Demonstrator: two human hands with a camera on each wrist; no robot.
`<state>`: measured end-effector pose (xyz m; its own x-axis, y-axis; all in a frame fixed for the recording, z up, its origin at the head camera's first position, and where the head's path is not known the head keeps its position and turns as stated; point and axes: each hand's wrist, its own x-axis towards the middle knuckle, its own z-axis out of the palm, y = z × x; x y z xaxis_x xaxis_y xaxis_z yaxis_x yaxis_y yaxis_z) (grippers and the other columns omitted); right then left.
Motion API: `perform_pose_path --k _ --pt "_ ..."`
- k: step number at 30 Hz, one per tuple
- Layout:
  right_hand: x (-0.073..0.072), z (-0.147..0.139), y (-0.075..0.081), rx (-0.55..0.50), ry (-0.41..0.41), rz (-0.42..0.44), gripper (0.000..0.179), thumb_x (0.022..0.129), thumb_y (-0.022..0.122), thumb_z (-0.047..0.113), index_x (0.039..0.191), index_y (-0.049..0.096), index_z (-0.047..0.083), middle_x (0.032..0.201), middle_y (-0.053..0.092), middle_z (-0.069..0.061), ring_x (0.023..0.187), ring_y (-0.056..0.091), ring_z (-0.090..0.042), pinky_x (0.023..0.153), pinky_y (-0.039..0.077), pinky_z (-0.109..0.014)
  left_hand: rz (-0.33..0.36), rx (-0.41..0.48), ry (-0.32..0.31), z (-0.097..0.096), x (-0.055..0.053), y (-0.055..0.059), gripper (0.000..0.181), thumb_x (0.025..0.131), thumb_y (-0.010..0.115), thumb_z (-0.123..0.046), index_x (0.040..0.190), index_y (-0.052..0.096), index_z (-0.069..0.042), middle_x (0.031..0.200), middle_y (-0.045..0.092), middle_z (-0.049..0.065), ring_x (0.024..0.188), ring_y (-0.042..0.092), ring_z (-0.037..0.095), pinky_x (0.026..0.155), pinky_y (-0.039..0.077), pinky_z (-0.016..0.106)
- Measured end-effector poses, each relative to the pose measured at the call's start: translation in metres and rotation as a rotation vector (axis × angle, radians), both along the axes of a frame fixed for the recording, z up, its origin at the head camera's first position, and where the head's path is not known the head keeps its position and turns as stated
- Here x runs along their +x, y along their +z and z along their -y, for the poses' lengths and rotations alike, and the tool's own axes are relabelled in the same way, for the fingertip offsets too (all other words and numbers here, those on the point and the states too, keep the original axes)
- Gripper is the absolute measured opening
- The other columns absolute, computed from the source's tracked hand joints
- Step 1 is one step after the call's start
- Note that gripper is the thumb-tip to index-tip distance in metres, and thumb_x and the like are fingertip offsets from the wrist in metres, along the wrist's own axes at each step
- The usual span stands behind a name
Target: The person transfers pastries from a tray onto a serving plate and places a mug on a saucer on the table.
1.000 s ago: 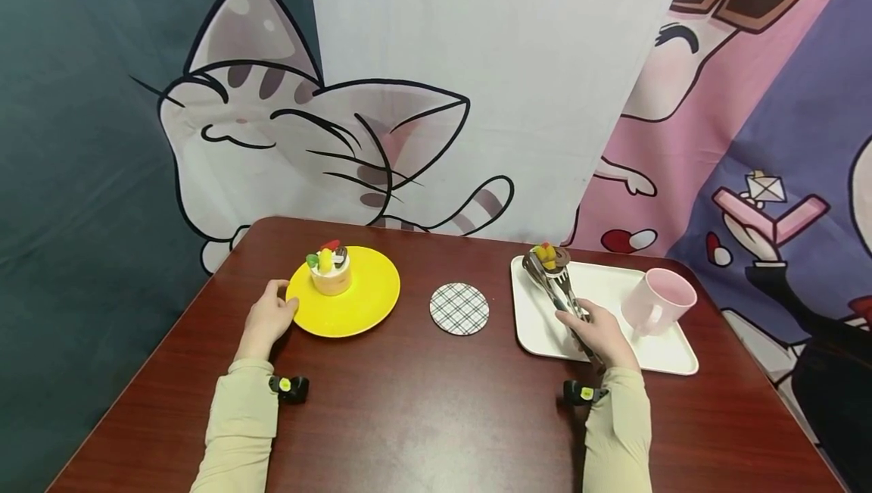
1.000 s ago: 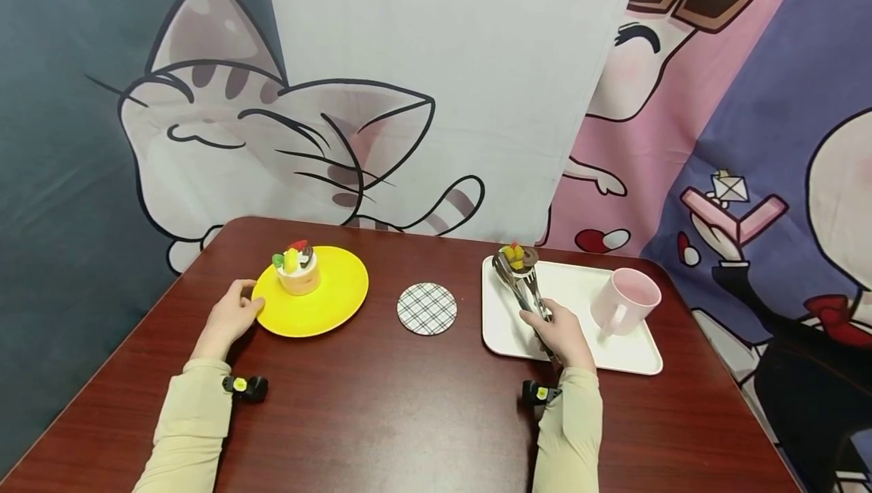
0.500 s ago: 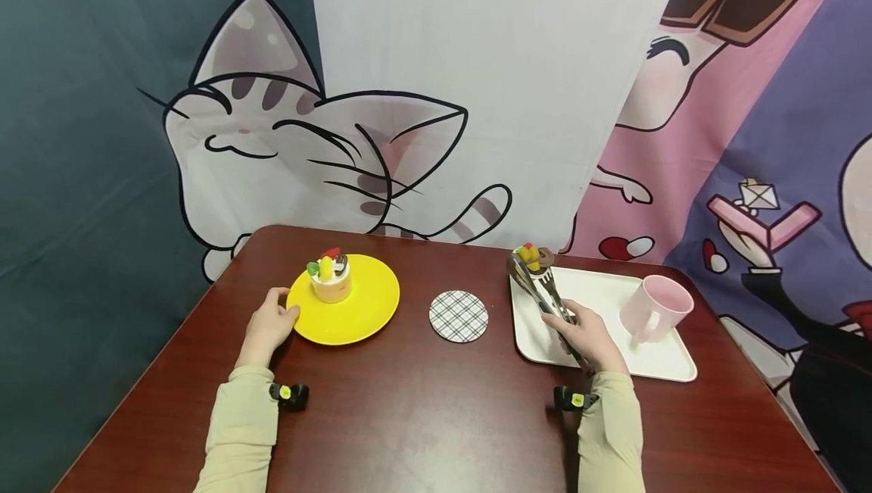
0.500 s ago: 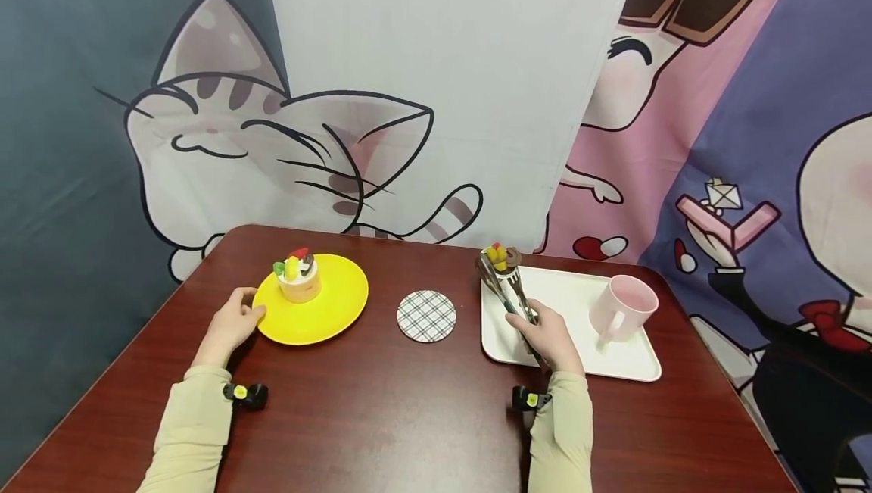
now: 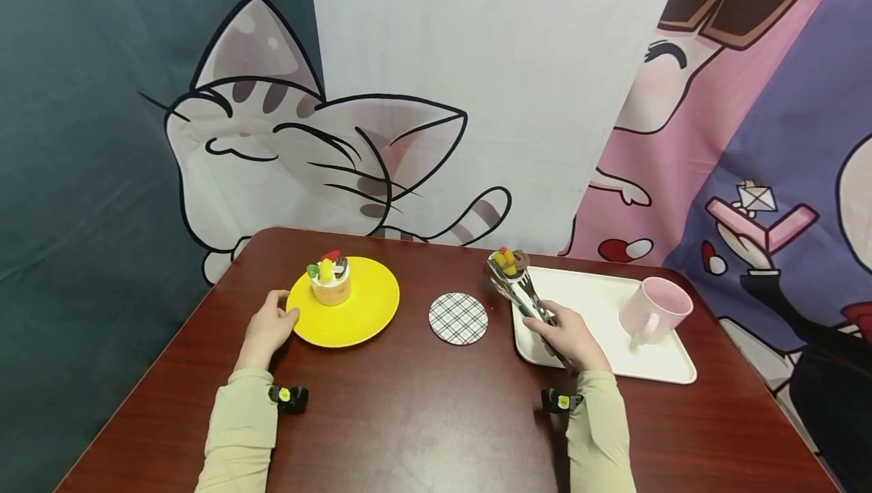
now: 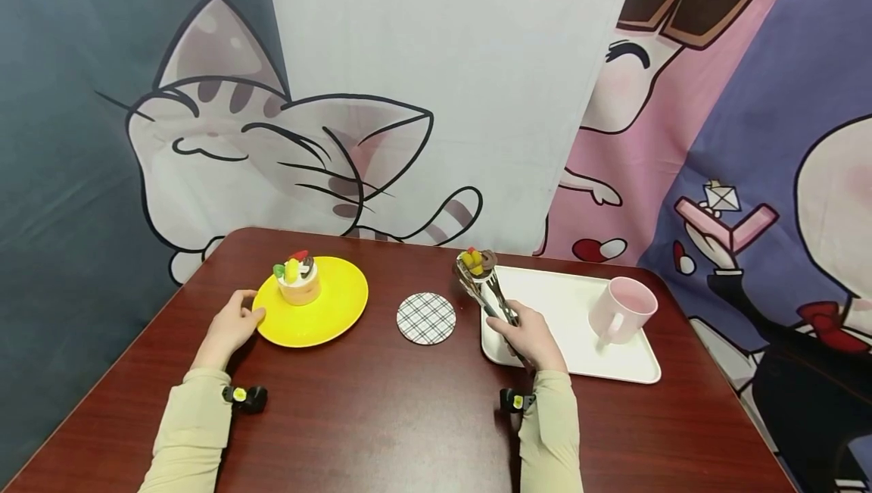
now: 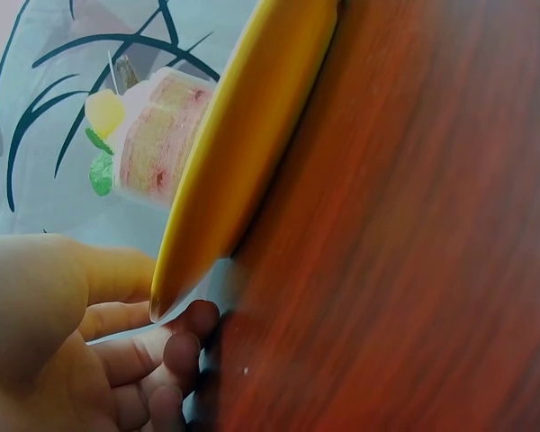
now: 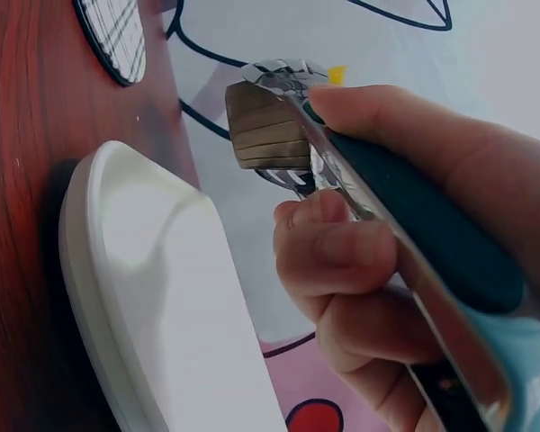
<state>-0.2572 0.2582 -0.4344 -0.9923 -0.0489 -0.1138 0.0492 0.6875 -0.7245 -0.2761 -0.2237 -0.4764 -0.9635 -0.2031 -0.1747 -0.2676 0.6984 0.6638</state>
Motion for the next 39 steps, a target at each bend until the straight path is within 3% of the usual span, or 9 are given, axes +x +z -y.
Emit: perform_pose_path --k 7,12,19,21,26,28,35,39 --pt "0.001 0.009 0.003 -0.054 0.035 -0.024 0.042 0.081 0.061 0.038 0.117 0.051 0.018 0.052 0.049 -0.003 0.04 0.046 -0.015 0.039 0.036 -0.029 -0.007 -0.004 -0.011 0.001 -0.002 0.001 0.051 0.091 0.041 -0.026 0.135 0.025 -0.005 0.084 0.049 0.012 0.072 0.047 0.022 0.064 0.036 0.031" --pt "-0.001 0.02 0.002 -0.031 0.072 -0.038 0.039 0.081 0.061 0.037 0.113 0.054 0.017 0.05 0.048 -0.001 0.04 0.045 -0.013 0.041 0.037 -0.028 -0.013 -0.01 -0.017 0.001 -0.002 0.001 0.051 0.091 0.04 -0.026 0.135 0.026 -0.005 0.085 0.049 0.012 0.073 0.047 0.022 0.064 0.036 0.031" --pt "-0.001 0.036 0.001 0.059 0.09 -0.108 0.046 0.08 0.062 0.038 0.117 0.055 0.014 0.071 0.059 -0.002 0.056 0.05 -0.011 0.06 0.041 -0.026 -0.005 -0.012 -0.012 0.0 -0.001 0.002 0.051 0.091 0.041 -0.026 0.135 0.025 -0.006 0.086 0.048 0.012 0.073 0.046 0.022 0.064 0.035 0.03" --pt "-0.001 0.039 0.0 0.054 0.087 -0.099 0.046 0.08 0.063 0.038 0.118 0.054 0.015 0.071 0.059 -0.002 0.055 0.05 -0.011 0.056 0.042 -0.026 -0.004 -0.01 -0.01 0.0 -0.001 0.002 0.051 0.091 0.041 -0.026 0.135 0.025 -0.006 0.086 0.048 0.012 0.073 0.046 0.022 0.064 0.035 0.03" --pt "-0.001 0.045 -0.002 -0.024 0.084 -0.017 0.043 0.081 0.062 0.034 0.119 0.052 0.017 0.051 0.048 -0.001 0.036 0.043 -0.012 0.039 0.039 -0.029 0.002 -0.003 -0.013 0.0 0.0 0.002 0.051 0.091 0.041 -0.027 0.136 0.025 -0.006 0.085 0.048 0.012 0.073 0.046 0.022 0.064 0.035 0.03" --pt "-0.001 0.047 -0.003 -0.03 0.084 -0.014 0.044 0.081 0.062 0.034 0.12 0.051 0.017 0.05 0.048 -0.001 0.035 0.043 -0.012 0.038 0.039 -0.029 0.003 -0.003 -0.015 0.0 0.0 0.002 0.051 0.091 0.041 -0.027 0.136 0.025 -0.006 0.085 0.048 0.012 0.074 0.046 0.022 0.065 0.035 0.031" --pt "-0.001 0.052 0.001 0.041 0.092 -0.127 0.05 0.078 0.064 0.036 0.121 0.054 0.012 0.084 0.062 -0.004 0.064 0.052 -0.013 0.061 0.042 -0.027 0.008 -0.003 -0.017 0.0 0.001 0.003 0.051 0.092 0.04 -0.026 0.136 0.024 -0.007 0.087 0.048 0.013 0.076 0.047 0.023 0.066 0.036 0.032" --pt "-0.002 0.054 0.001 0.056 0.103 -0.14 0.051 0.079 0.064 0.036 0.122 0.054 0.012 0.09 0.063 -0.006 0.069 0.053 -0.014 0.063 0.043 -0.027 0.008 -0.001 -0.02 0.0 0.001 0.003 0.051 0.092 0.04 -0.026 0.136 0.024 -0.006 0.087 0.048 0.013 0.075 0.046 0.023 0.066 0.035 0.032"
